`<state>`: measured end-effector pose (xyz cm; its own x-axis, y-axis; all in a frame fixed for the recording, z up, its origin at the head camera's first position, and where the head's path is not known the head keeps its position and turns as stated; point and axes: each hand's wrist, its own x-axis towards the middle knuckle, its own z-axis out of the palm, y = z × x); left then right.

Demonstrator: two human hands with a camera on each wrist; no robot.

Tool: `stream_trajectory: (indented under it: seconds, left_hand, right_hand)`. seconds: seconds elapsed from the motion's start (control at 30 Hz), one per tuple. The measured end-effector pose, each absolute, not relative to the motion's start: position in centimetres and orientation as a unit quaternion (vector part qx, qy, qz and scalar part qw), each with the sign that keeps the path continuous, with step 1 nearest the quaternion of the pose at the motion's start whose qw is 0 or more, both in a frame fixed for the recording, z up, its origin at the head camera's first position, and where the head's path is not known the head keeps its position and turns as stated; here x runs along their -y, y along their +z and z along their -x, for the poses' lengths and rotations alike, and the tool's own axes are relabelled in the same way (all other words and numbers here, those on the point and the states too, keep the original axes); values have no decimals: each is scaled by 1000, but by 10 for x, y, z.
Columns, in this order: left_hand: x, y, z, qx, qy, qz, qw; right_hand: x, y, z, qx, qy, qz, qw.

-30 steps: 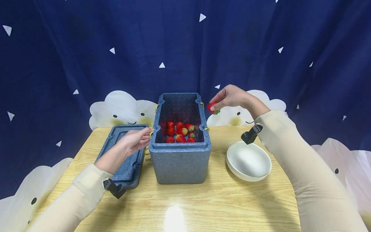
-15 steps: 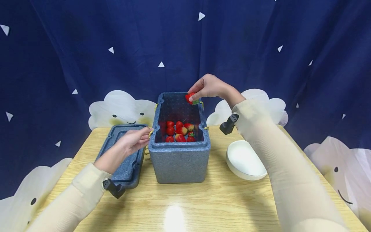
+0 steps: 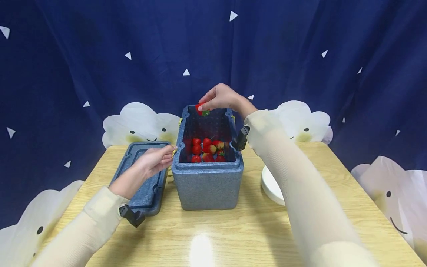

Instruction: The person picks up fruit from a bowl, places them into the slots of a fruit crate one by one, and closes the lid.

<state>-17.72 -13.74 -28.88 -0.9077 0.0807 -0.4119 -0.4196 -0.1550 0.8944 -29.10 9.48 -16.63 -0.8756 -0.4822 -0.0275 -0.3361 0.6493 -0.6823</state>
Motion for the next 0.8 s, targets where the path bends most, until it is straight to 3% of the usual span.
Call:
stream_trajectory:
  seconds: [0.3, 0.47, 0.8]
  left_hand:
    - [135, -289, 173, -630, 746, 133, 170]
    - [134, -287, 171, -636, 741, 131, 170]
    - [132, -287, 170, -634, 741, 139, 171]
  right_hand:
    - [-82, -174, 301, -910, -354, 172, 128]
    - [-85, -188, 313, -919, -330, 135, 170]
    - [-80, -193, 308, -933, -217, 157, 239]
